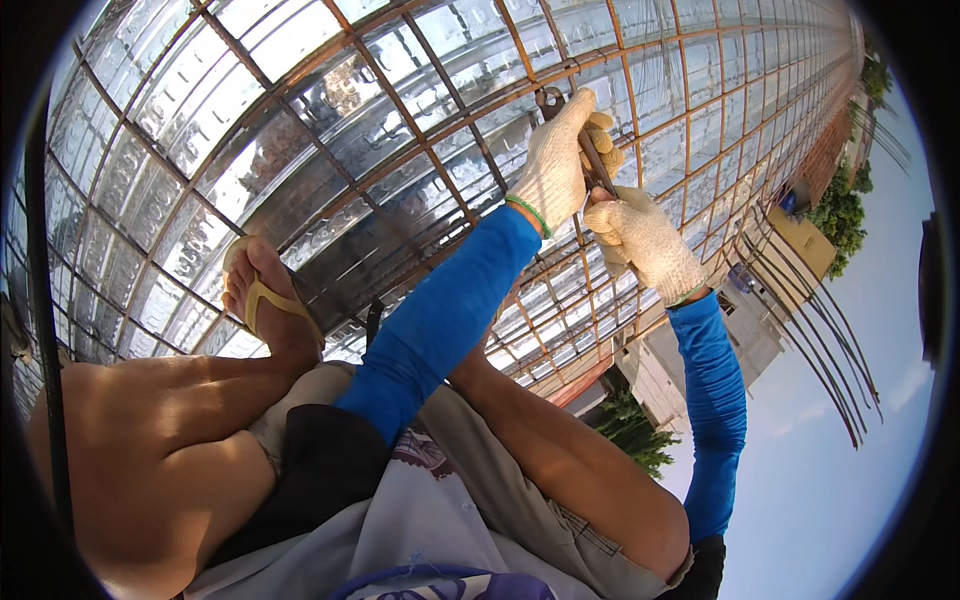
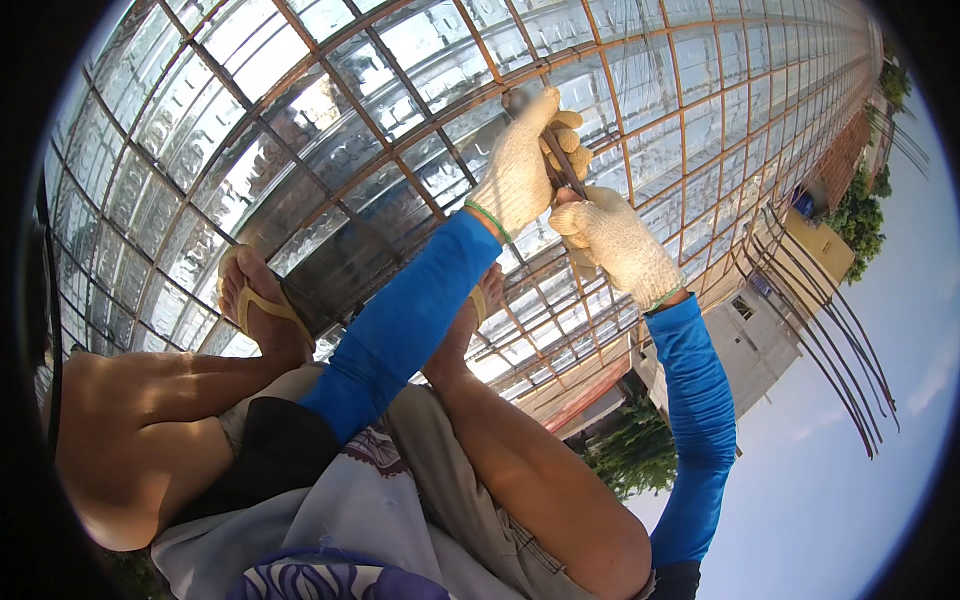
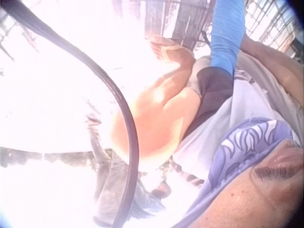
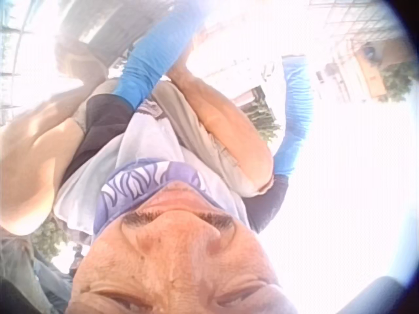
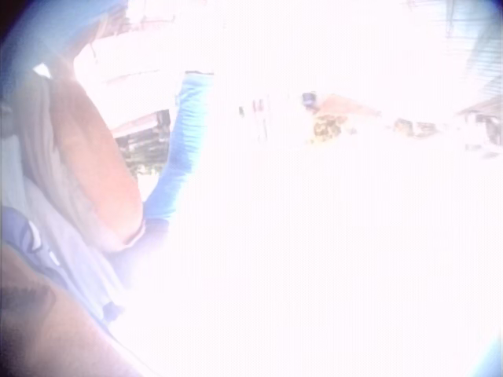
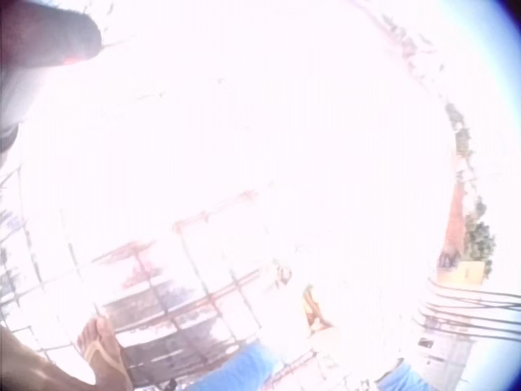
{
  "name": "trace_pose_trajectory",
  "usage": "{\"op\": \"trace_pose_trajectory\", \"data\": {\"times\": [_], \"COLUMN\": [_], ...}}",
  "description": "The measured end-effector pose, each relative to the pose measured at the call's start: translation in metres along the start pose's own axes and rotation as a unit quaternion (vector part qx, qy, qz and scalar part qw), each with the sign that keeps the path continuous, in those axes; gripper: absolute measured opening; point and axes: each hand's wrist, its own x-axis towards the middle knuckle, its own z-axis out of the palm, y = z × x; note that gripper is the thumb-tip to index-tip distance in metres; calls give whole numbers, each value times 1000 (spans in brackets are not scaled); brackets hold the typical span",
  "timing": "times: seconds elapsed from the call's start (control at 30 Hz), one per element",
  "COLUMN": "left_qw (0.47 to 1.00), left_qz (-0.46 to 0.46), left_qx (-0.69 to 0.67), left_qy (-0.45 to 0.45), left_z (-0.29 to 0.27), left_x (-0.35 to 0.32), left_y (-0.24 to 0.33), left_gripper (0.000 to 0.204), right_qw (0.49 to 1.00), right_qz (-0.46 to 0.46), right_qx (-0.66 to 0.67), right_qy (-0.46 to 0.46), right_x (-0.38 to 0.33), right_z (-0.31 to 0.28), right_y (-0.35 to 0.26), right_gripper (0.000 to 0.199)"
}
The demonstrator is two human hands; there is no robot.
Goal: The person uses pliers to twist and secure wire ties at the joints of a metal scaffolding grid. They repeatedly position the pliers, twist the wire, and move to the next joint to fasten the structure.
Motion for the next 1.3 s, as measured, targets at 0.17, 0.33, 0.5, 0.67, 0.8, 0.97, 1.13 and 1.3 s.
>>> {"op": "trace_pose_trajectory", "data": {"times": [0.17,0.33,0.5,0.67,0.8,0.97,1.13,1.3], "left_qw": [999,994,982,1000,1000,986,988,999], "left_qz": [2,61,82,12,22,72,63,21], "left_qx": [-21,6,48,20,-14,34,104,33], "left_qy": [-41,94,163,6,-9,145,100,-15], "left_z": [-6,7,24,-4,-4,12,9,-14], "left_x": [5,17,16,-6,6,15,1,-5], "left_y": [-14,-19,-26,-3,-14,-20,-13,7], "left_gripper": [46,44,45,48,40,36,37,42], "right_qw": [982,799,710,990,996,854,858,970], "right_qz": [58,-194,-171,8,15,-259,-195,29], "right_qx": [109,-542,-587,88,47,-398,-415,200], "right_qy": [-141,175,350,-111,-80,210,230,-133], "right_x": [7,-15,18,6,10,0,16,12], "right_z": [-22,20,31,-11,-15,20,22,-3], "right_y": [17,16,54,13,20,44,58,23], "right_gripper": [22,49,43,25,27,45,40,32]}}
